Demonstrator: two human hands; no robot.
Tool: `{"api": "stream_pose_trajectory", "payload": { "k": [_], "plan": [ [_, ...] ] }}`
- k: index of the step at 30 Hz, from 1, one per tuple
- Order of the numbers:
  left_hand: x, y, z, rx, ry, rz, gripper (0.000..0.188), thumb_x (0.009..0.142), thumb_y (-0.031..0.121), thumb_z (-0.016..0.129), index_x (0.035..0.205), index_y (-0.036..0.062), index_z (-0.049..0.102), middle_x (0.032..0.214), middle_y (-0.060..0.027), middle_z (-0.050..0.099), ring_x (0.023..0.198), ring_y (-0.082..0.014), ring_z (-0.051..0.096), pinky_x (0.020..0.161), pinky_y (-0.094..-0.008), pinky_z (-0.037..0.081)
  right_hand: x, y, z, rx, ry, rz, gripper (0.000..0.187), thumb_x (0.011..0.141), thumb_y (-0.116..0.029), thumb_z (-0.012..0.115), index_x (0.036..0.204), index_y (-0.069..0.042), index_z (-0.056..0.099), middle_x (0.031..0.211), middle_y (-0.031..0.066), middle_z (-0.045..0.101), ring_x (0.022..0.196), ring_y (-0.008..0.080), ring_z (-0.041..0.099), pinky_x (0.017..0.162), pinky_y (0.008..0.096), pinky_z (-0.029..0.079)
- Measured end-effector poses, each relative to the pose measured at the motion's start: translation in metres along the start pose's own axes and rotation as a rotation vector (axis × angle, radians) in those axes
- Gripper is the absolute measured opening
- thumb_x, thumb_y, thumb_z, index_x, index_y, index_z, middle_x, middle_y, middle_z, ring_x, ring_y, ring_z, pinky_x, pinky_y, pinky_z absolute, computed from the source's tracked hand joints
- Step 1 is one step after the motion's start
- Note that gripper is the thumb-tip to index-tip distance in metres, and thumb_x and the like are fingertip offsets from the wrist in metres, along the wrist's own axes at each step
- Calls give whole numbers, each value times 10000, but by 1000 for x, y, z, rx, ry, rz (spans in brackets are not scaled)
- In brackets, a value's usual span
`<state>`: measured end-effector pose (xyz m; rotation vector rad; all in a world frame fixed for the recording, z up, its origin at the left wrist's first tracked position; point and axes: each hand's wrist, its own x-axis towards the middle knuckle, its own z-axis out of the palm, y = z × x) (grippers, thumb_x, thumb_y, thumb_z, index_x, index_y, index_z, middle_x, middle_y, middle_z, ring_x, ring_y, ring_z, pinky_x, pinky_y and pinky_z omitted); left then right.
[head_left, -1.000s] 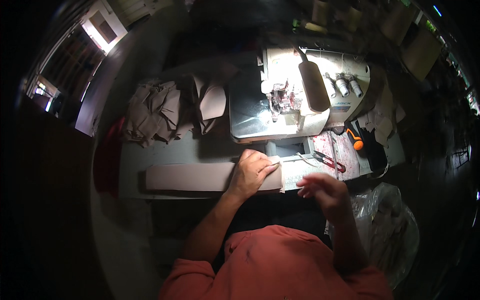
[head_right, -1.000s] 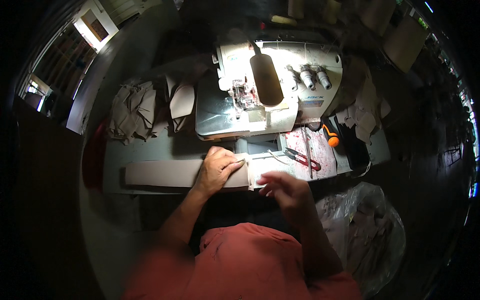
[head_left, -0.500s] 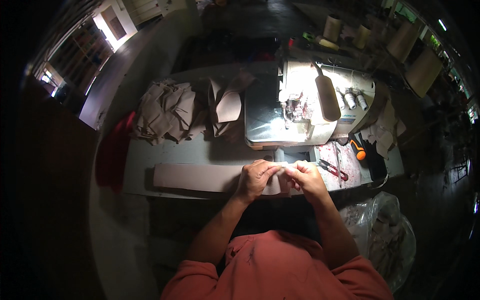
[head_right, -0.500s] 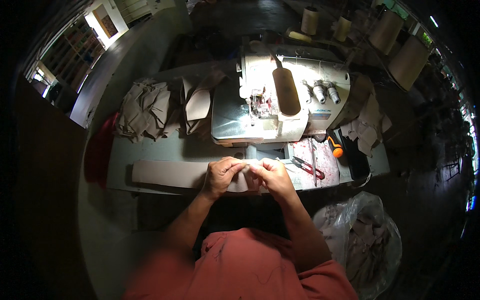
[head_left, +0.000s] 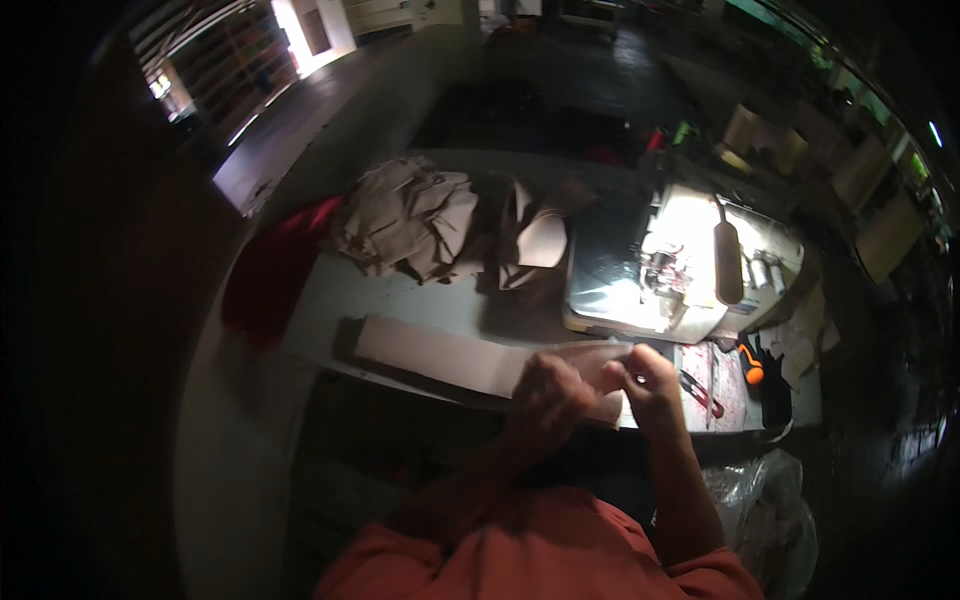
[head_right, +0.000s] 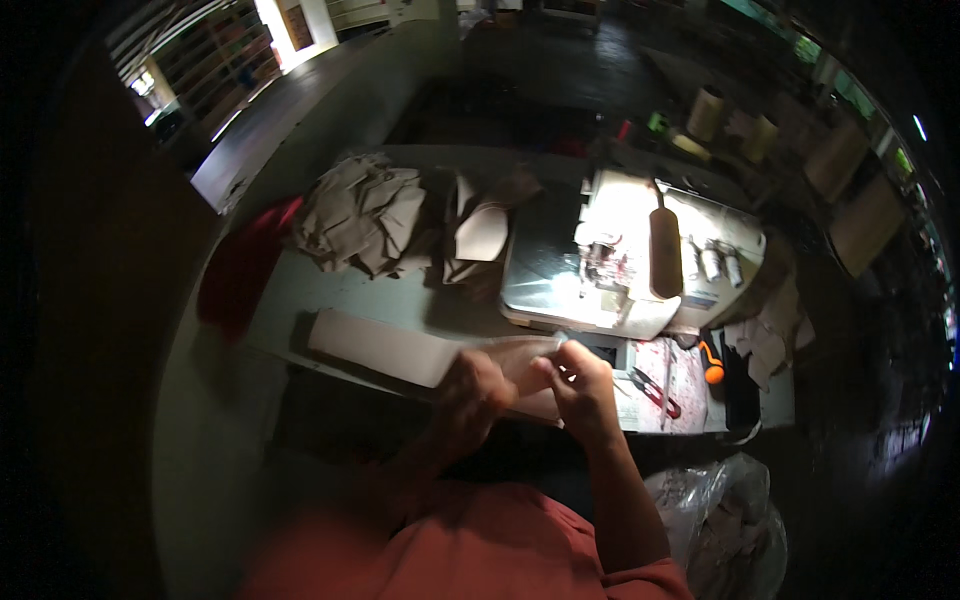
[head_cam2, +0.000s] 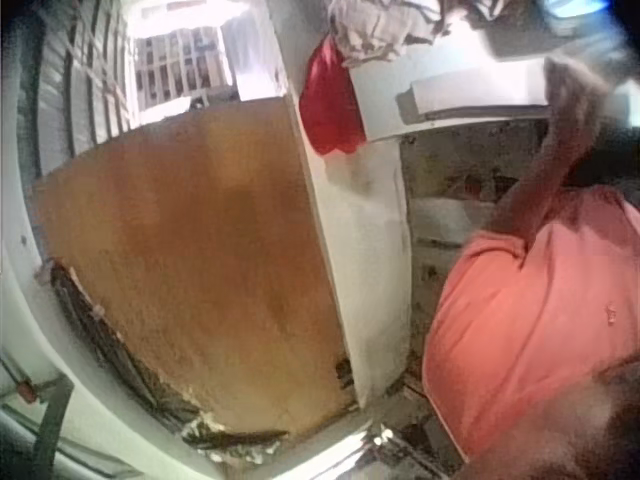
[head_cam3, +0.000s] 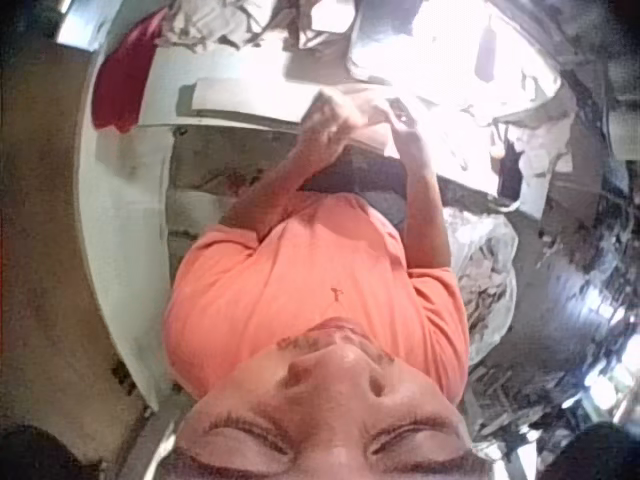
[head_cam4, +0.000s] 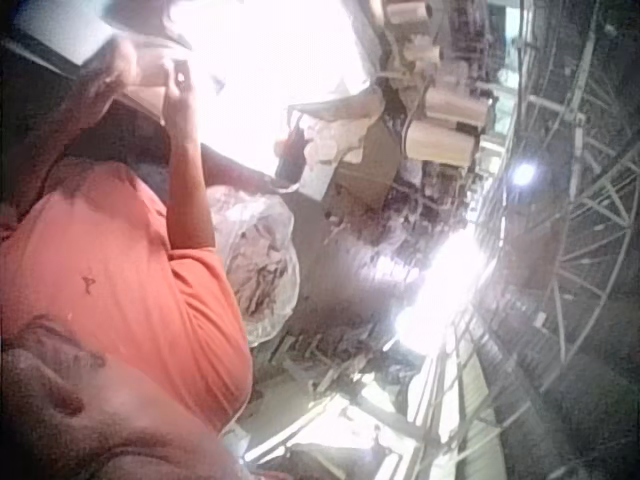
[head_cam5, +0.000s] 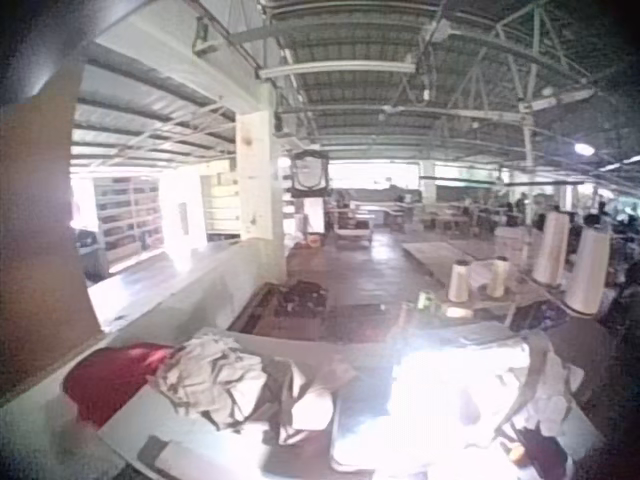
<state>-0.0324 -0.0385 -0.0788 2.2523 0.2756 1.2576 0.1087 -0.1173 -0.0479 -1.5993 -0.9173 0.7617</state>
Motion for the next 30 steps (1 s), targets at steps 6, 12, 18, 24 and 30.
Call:
{"api": "stream_pose_trajectory", "payload": {
  "k": [6, 12, 18, 24, 30],
  "plan": [
    [-36, -60, -60, -1593, 702, -726, 472, 832, 371, 444, 1150, 24, 402, 1181, -112, 423, 1114, -220, 377, 973, -337, 243, 6, -52, 19, 243, -101, -192, 156, 814, -79, 444, 839, 46, 534, 731, 105, 593, 615, 162, 583, 587, 261, 474],
    [-8, -86, -132, -989, 906, -574, 499, 859, 365, 385, 1190, -8, 364, 1214, -133, 404, 1143, -231, 366, 968, -362, 247, -2, -16, 1, 634, -113, 182, 148, 812, -119, 499, 800, 28, 518, 635, 61, 541, 539, 128, 538, 516, 247, 471],
    [22, -3, -31, 380, -341, 17, 599, 762, 236, 553, 1220, -45, 288, 1272, -228, 270, 1189, -337, 275, 954, -385, 276, -3, -32, 23, 757, -198, 214, 198, 848, -159, 458, 826, 30, 515, 735, 82, 563, 635, 145, 572, 583, 255, 484],
    [32, 27, -14, 99, -435, -124, 772, 722, 407, 574, 1227, -79, 252, 1284, -252, 236, 1203, -360, 240, 977, -396, 228, -21, -22, 2, 531, -143, 114, 131, 812, -69, 501, 878, 37, 542, 794, 53, 573, 693, 84, 538, 638, 218, 461],
    [64, -1, -18, -700, -547, -697, 571, 762, 387, 570, 1151, -6, 427, 1100, -123, 502, 1044, -176, 454, 902, -291, 328, -23, -18, -2, 362, -142, -43, 115, 780, -3, 521, 886, 42, 537, 798, 47, 576, 718, 79, 535, 651, 211, 447]
  ]
}}
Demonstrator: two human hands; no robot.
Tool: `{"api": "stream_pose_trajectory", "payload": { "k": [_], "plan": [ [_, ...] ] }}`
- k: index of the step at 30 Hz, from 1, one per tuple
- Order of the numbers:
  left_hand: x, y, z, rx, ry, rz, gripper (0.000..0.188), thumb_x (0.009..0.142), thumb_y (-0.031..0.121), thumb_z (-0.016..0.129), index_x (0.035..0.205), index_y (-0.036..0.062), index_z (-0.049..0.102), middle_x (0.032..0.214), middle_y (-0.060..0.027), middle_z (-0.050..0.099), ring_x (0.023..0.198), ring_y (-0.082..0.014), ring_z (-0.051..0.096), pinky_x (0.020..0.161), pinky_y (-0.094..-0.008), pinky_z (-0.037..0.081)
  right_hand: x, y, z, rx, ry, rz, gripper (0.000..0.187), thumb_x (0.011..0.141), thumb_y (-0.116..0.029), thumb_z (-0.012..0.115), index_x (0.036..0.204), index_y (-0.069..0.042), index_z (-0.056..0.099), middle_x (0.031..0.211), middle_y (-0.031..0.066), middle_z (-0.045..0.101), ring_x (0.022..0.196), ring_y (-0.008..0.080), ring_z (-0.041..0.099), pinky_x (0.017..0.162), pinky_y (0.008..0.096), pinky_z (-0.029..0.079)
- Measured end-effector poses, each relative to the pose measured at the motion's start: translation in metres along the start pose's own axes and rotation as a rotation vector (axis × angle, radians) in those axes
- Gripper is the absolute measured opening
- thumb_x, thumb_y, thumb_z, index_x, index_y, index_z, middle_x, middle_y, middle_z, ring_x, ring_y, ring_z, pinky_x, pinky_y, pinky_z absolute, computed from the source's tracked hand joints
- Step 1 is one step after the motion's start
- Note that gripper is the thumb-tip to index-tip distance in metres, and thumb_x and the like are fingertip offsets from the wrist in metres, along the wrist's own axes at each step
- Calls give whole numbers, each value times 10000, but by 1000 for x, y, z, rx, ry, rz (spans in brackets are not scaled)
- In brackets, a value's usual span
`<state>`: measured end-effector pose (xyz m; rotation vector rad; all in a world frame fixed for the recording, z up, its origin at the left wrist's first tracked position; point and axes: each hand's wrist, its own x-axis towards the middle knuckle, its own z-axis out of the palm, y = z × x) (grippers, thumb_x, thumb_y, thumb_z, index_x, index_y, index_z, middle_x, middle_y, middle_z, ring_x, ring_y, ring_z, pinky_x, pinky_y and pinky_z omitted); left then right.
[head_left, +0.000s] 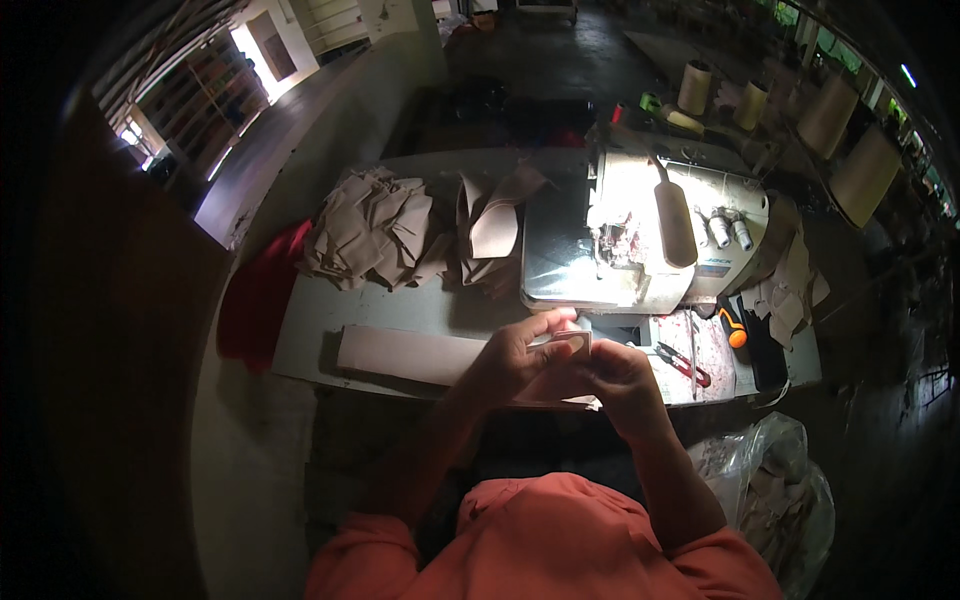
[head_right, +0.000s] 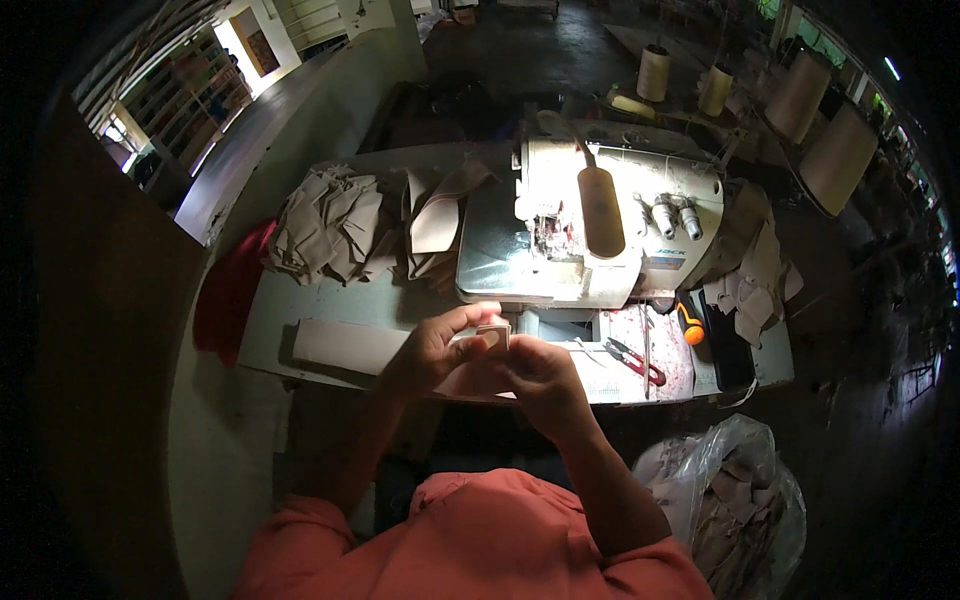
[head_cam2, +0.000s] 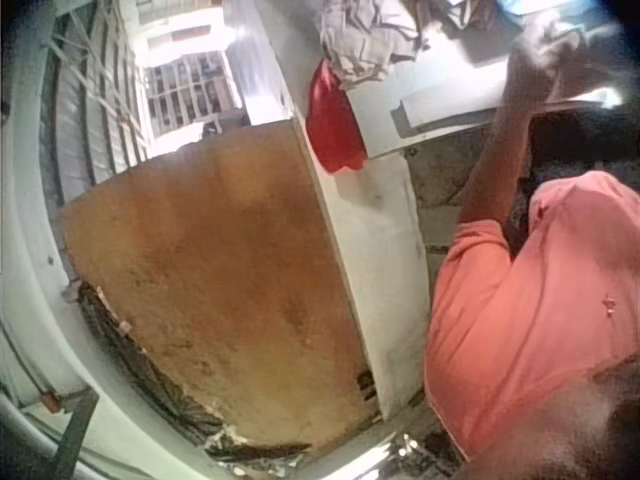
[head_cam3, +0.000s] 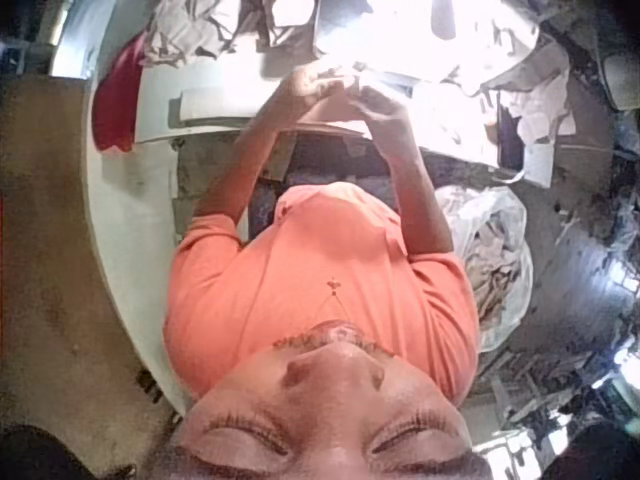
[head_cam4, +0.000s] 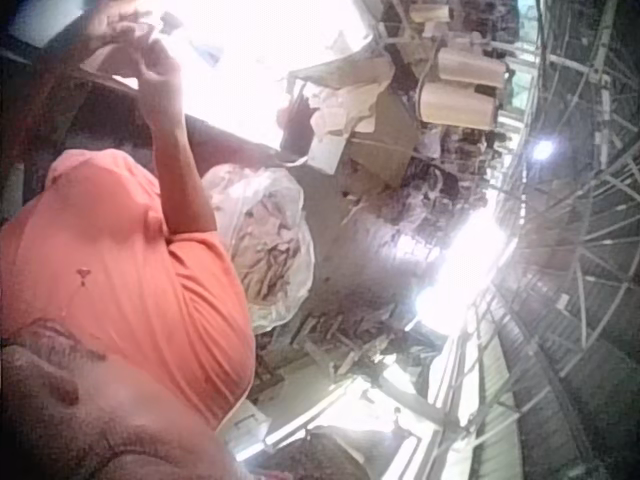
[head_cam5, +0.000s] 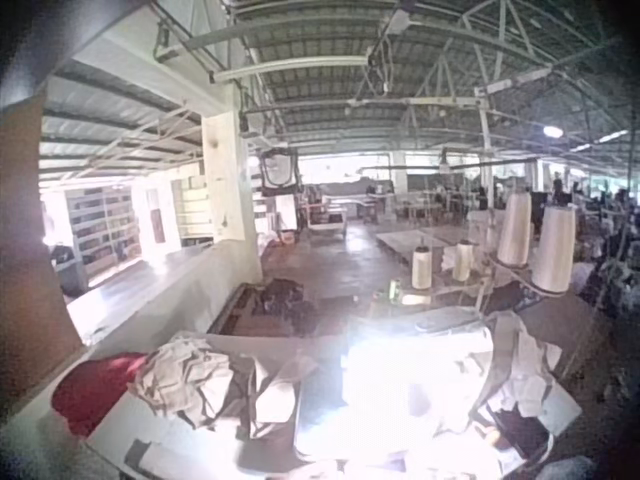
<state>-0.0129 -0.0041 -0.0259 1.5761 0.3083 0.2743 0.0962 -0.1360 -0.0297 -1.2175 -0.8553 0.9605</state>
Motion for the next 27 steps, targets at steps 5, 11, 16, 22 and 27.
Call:
{"api": "stream_pose_trajectory", "payload": {
  "k": [5, 11, 16, 22, 27],
  "plan": [
    [6, 19, 3, 96, 140, -8, 187, 790, 170, 557, 823, -14, 558, 734, -37, 566, 674, -93, 512, 613, -233, 420, -2, -7, -2, 169, 16, 149, 132, 769, -31, 554, 890, 20, 547, 762, 44, 588, 652, 75, 555, 561, 188, 440],
    [26, 15, 4, 459, 253, 244, 123, 746, 113, 584, 758, -3, 545, 697, -108, 551, 614, -171, 539, 552, -262, 409, 4, -12, -7, 129, 133, 166, 123, 762, -62, 574, 856, 18, 562, 693, 46, 593, 584, 80, 564, 476, 170, 406],
    [70, 7, 6, 760, 319, 475, 118, 695, 62, 606, 790, 9, 560, 663, -110, 531, 592, -228, 524, 545, -301, 420, 29, 20, -27, 139, 219, 86, 145, 741, -83, 597, 825, 25, 548, 682, 74, 588, 587, 113, 585, 448, 188, 401],
    [72, -4, -1, 1121, 131, 533, 128, 687, 76, 547, 808, 39, 564, 770, -113, 499, 742, -258, 500, 641, -339, 429, 26, 34, -23, 262, 321, 78, 137, 770, -60, 562, 870, 25, 524, 720, 86, 585, 591, 126, 587, 467, 188, 424],
    [92, 3, -5, 1029, 129, 449, 165, 671, 95, 534, 826, 40, 541, 794, -100, 503, 750, -255, 504, 658, -339, 434, 37, 31, -23, 210, 375, 4, 163, 788, -18, 532, 942, 33, 509, 765, 87, 581, 600, 141, 590, 503, 188, 434]
  ]
}}
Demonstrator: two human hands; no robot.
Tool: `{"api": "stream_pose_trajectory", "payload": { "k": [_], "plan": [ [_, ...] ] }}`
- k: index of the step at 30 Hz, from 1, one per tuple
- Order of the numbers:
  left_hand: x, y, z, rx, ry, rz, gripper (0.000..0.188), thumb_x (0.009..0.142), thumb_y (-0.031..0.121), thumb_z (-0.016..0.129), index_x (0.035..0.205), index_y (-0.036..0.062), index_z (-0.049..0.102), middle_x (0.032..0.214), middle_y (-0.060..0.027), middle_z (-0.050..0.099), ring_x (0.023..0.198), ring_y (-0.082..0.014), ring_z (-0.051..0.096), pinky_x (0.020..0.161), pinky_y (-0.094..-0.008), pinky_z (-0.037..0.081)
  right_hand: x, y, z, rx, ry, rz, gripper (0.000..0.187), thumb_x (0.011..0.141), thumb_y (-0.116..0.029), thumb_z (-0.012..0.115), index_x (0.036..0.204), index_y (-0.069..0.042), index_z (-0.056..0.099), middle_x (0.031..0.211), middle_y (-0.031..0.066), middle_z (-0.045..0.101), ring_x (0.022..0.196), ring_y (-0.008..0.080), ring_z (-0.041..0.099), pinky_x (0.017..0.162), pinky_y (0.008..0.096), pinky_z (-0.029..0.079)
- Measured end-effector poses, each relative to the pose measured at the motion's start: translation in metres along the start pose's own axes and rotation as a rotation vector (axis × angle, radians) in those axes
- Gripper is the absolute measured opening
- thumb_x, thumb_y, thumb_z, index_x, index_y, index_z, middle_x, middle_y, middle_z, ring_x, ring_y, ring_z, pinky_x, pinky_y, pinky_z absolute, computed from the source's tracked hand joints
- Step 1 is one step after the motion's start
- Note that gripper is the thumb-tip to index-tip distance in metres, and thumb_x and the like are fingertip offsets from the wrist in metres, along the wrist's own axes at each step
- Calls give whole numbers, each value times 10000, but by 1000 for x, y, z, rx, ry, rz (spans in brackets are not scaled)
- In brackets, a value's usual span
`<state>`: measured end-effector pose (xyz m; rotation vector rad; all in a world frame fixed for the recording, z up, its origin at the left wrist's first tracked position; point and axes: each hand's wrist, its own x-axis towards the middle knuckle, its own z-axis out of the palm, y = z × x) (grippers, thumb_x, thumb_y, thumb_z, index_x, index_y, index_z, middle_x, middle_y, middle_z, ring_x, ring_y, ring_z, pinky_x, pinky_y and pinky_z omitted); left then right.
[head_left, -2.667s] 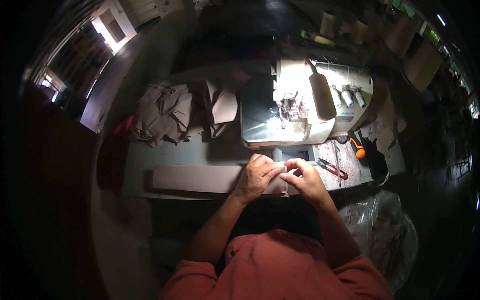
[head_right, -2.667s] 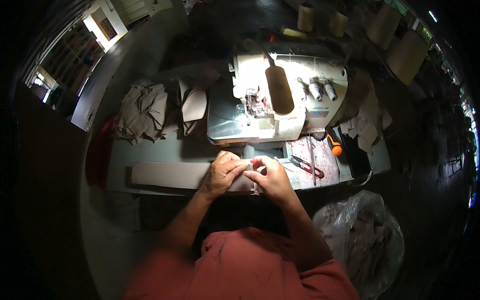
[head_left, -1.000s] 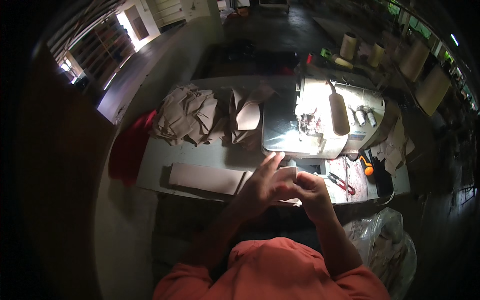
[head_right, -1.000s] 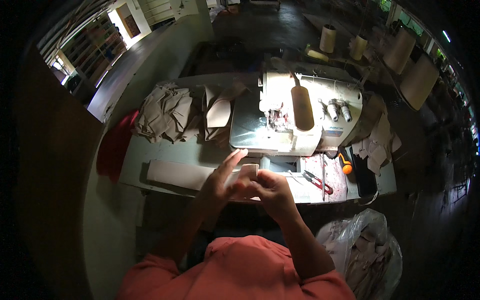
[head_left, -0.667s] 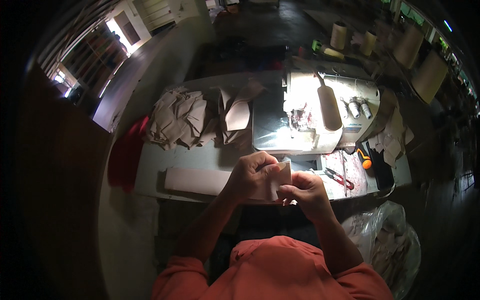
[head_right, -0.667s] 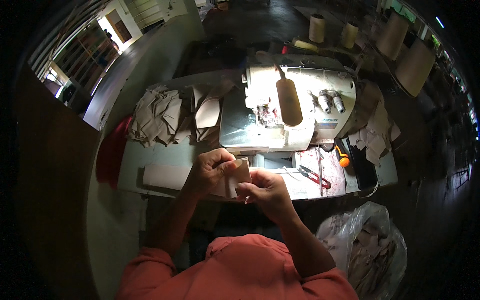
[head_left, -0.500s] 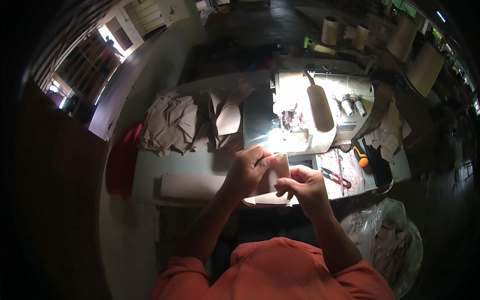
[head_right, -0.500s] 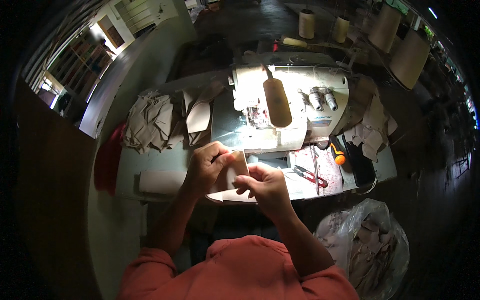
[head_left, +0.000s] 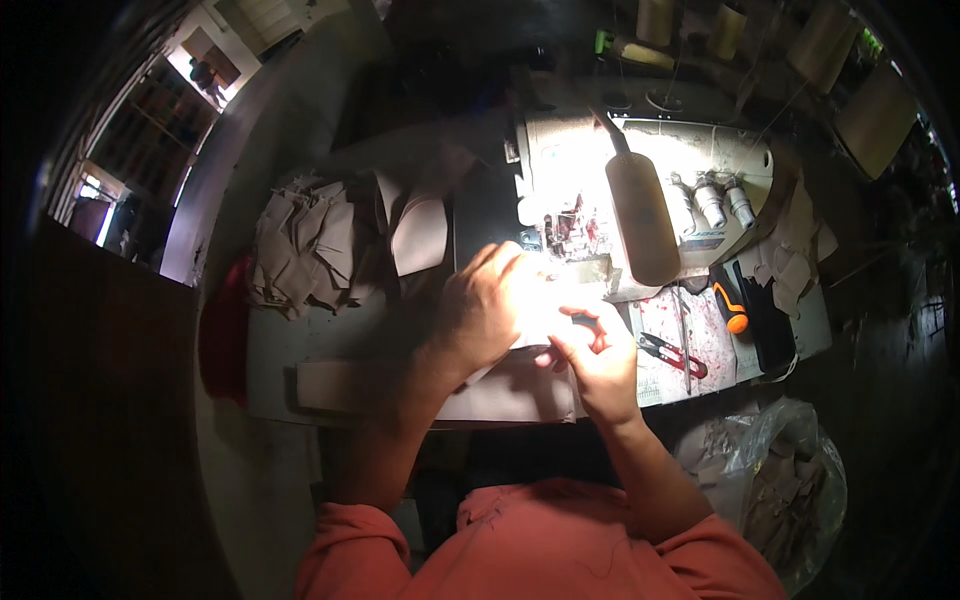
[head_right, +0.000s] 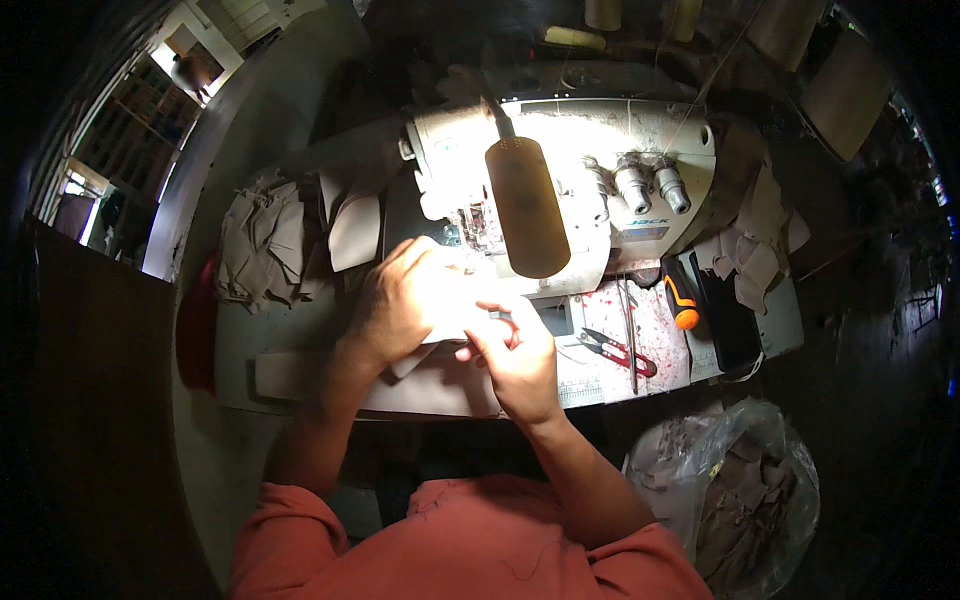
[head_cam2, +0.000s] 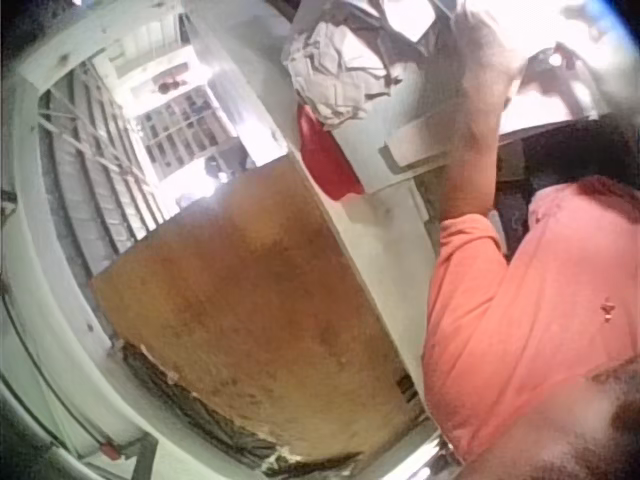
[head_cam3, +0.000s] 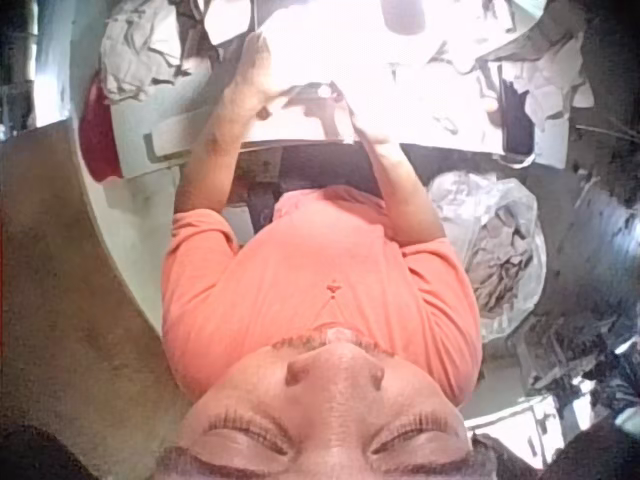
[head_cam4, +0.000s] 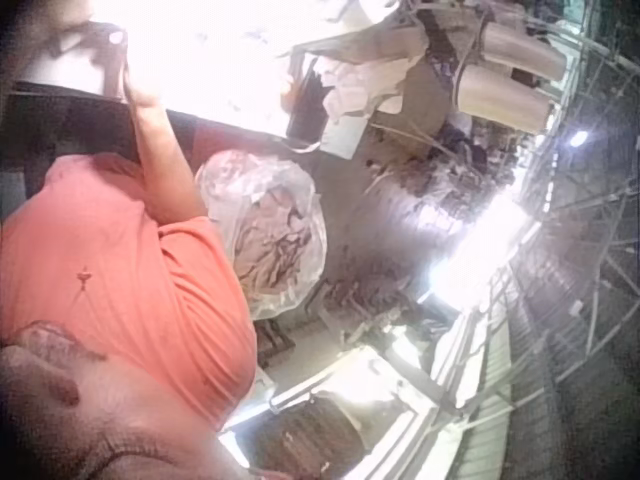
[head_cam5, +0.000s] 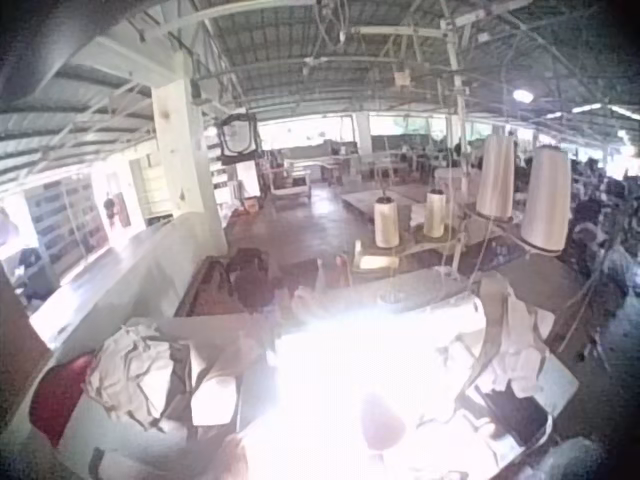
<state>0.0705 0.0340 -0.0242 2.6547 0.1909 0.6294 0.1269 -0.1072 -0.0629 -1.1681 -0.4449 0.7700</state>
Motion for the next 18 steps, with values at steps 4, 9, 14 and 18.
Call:
{"api": "stream_pose_trajectory", "payload": {
  "k": [4, 9, 14, 18],
  "plan": [
    [5, -10, 1, -11, 8, 96, 140, 669, 85, 541, 799, 35, 544, 778, -86, 510, 725, -242, 506, 651, -334, 430, 6, -3, 0, -15, -16, 20, 191, 798, -18, 518, 981, 36, 534, 792, 88, 593, 605, 130, 587, 511, 189, 425],
    [-9, 9, 2, 97, 216, 139, 171, 647, 3, 541, 817, -2, 543, 847, -139, 531, 827, -277, 524, 724, -349, 427, 10, -3, 2, -56, 2, 18, 187, 806, -31, 511, 977, 38, 543, 775, 95, 601, 622, 126, 587, 528, 194, 437],
    [2, -19, 8, -126, 98, -27, 164, 715, 36, 519, 870, -18, 523, 829, -169, 536, 789, -321, 533, 709, -374, 436, 9, -2, -2, 24, 10, 75, 190, 817, -30, 491, 985, 44, 541, 775, 115, 607, 633, 126, 583, 569, 216, 468],
    [15, -44, 4, 105, -119, -85, 211, 714, 103, 539, 910, 29, 513, 802, -182, 536, 723, -318, 538, 662, -365, 444, -6, -1, -17, 28, -7, 62, 187, 839, -41, 449, 995, 37, 517, 774, 120, 602, 644, 128, 579, 574, 212, 458]
  ]
}}
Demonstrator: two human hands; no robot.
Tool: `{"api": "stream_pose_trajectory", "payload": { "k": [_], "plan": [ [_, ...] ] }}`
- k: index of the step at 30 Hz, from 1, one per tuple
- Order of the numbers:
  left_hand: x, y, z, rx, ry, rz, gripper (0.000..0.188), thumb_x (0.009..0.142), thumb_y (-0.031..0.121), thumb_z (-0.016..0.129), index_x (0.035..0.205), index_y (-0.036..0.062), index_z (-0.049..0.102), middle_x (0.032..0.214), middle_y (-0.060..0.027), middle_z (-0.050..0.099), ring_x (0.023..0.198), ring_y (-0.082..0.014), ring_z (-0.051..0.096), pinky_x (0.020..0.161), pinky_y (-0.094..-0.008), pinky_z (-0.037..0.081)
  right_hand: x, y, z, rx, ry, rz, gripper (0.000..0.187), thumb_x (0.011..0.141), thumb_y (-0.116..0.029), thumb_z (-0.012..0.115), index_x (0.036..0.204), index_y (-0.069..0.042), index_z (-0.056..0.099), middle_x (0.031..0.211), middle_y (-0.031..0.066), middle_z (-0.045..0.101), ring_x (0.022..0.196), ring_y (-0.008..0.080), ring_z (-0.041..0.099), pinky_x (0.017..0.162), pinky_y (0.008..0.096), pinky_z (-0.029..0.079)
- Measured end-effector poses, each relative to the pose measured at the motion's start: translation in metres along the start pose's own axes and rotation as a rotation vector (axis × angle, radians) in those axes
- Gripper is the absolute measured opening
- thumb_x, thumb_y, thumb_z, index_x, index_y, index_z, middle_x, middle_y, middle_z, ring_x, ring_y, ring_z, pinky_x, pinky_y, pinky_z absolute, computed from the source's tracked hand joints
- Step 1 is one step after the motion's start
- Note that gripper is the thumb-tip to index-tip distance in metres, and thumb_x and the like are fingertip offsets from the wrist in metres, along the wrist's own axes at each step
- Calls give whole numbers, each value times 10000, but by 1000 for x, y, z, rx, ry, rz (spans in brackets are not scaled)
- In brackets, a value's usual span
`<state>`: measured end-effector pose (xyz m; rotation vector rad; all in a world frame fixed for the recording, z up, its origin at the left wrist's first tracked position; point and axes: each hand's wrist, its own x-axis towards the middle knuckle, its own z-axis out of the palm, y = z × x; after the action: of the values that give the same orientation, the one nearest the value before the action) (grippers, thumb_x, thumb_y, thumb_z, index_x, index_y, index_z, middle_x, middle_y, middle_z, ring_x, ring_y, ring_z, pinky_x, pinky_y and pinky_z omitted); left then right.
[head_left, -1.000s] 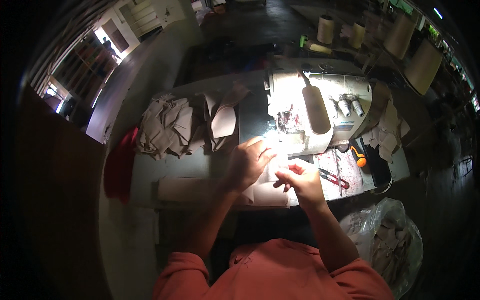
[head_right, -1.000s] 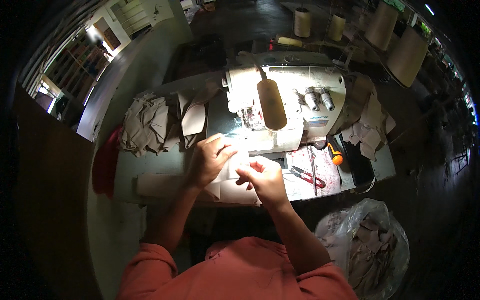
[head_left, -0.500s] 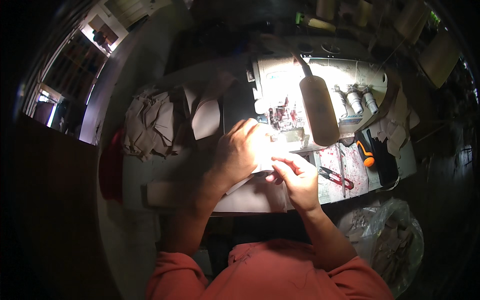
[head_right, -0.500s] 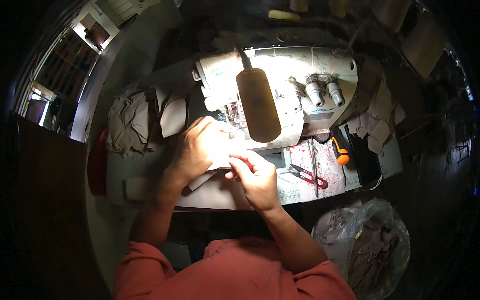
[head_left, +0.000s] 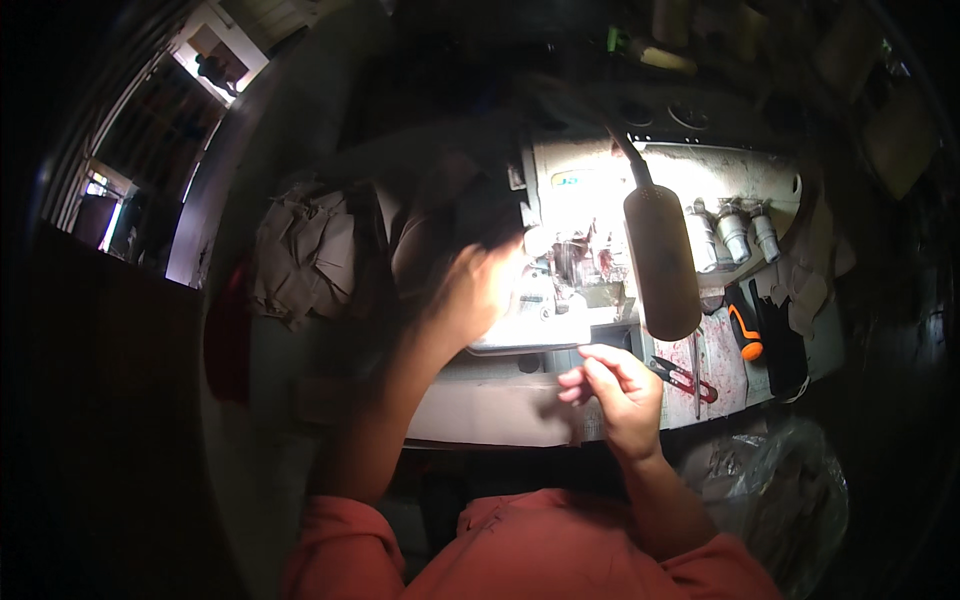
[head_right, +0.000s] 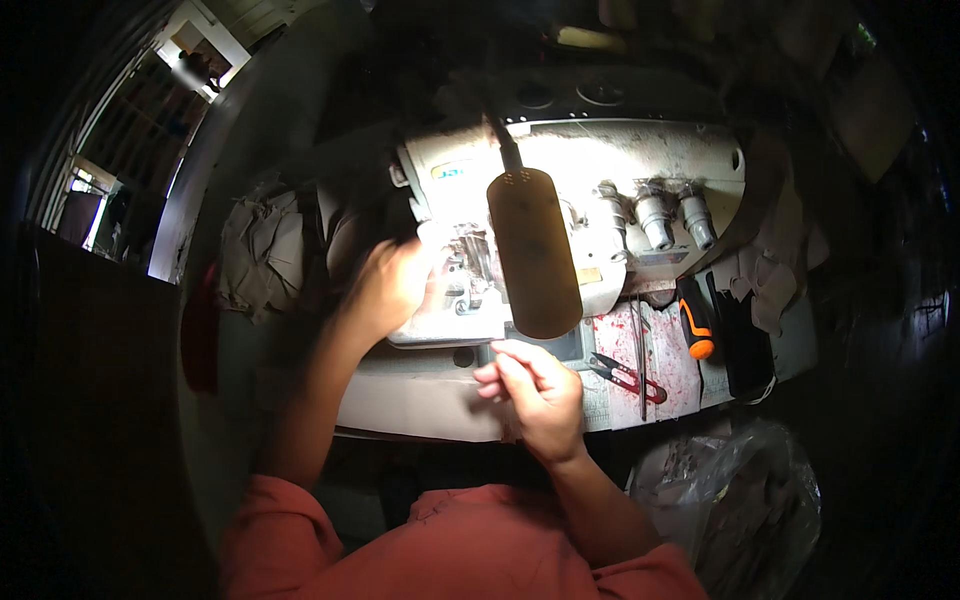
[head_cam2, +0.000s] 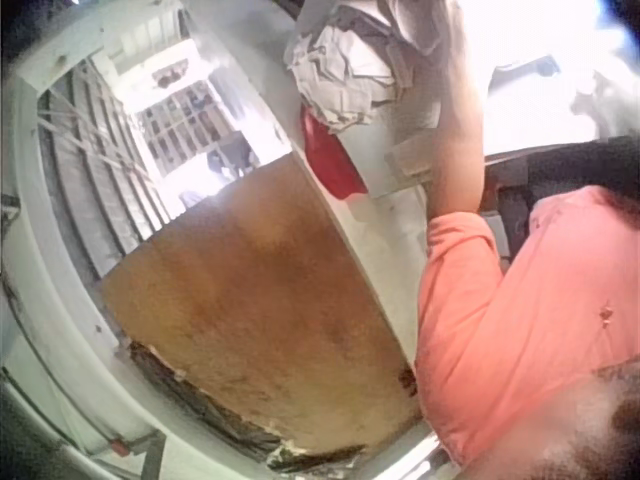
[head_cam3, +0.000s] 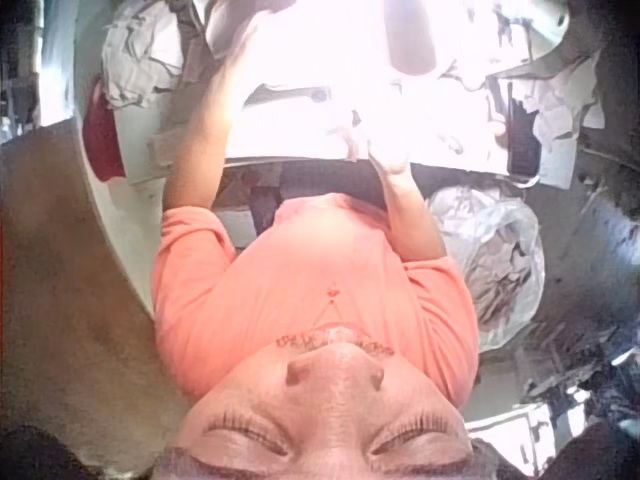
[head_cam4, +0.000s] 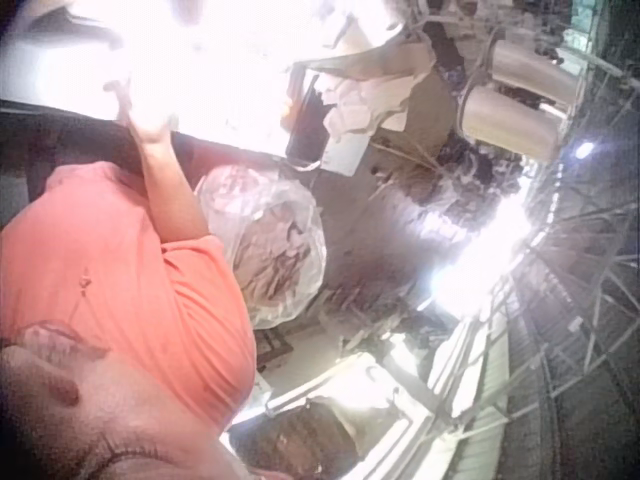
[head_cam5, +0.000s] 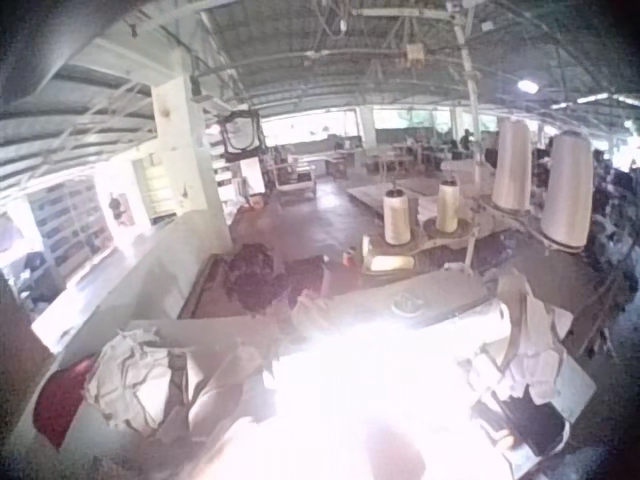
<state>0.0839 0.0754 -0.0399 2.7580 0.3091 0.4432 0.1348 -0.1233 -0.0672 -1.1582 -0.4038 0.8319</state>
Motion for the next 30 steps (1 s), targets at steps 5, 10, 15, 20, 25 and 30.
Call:
{"api": "stream_pose_trajectory", "payload": {
  "k": [5, 10, 15, 20, 25, 30],
  "plan": [
    [32, -38, -1, 159, 477, 353, 199, 725, 95, 508, 916, 47, 543, 750, -154, 562, 694, -297, 549, 639, -370, 445, -18, 9, -18, -79, 64, 14, 179, 839, -59, 441, 973, 42, 503, 748, 133, 593, 616, 142, 571, 556, 224, 452],
    [9, -97, -22, 488, 335, -48, 240, 759, 197, 519, 950, 59, 566, 1028, -105, 545, 910, -257, 515, 792, -367, 388, -29, 10, -30, -126, 86, -93, 166, 829, -55, 434, 946, 45, 498, 705, 135, 580, 560, 164, 558, 532, 241, 454],
    [-37, -141, -25, 136, 476, -591, 520, 782, 309, 527, 1192, 25, 379, 1175, -180, 433, 1097, -323, 393, 916, -370, 300, -33, 2, -18, -134, 31, -112, 166, 823, -73, 447, 937, 39, 496, 683, 125, 572, 534, 166, 553, 511, 242, 453],
    [-73, -24, -65, -358, 747, -528, 286, 817, 206, 496, 1031, 19, 466, 996, -130, 518, 946, -248, 498, 799, -342, 400, -47, -4, -27, -193, 67, -135, 158, 822, -38, 439, 930, 49, 516, 704, 126, 583, 574, 153, 556, 541, 229, 442],
    [-108, 65, 27, -228, 141, -43, 190, 719, 193, 590, 811, 30, 559, 787, -106, 534, 779, -246, 489, 695, -338, 392, -53, -10, -29, -183, 26, -108, 166, 834, -56, 438, 942, 45, 513, 725, 116, 589, 595, 145, 563, 550, 217, 444],
    [-92, 65, 63, -222, 178, -148, 185, 699, 206, 618, 736, 32, 566, 709, -84, 492, 735, -248, 468, 676, -326, 380, -63, -8, -37, -256, 65, -108, 171, 834, -72, 438, 950, 37, 500, 713, 120, 587, 579, 165, 576, 527, 228, 460]
  ]
}}
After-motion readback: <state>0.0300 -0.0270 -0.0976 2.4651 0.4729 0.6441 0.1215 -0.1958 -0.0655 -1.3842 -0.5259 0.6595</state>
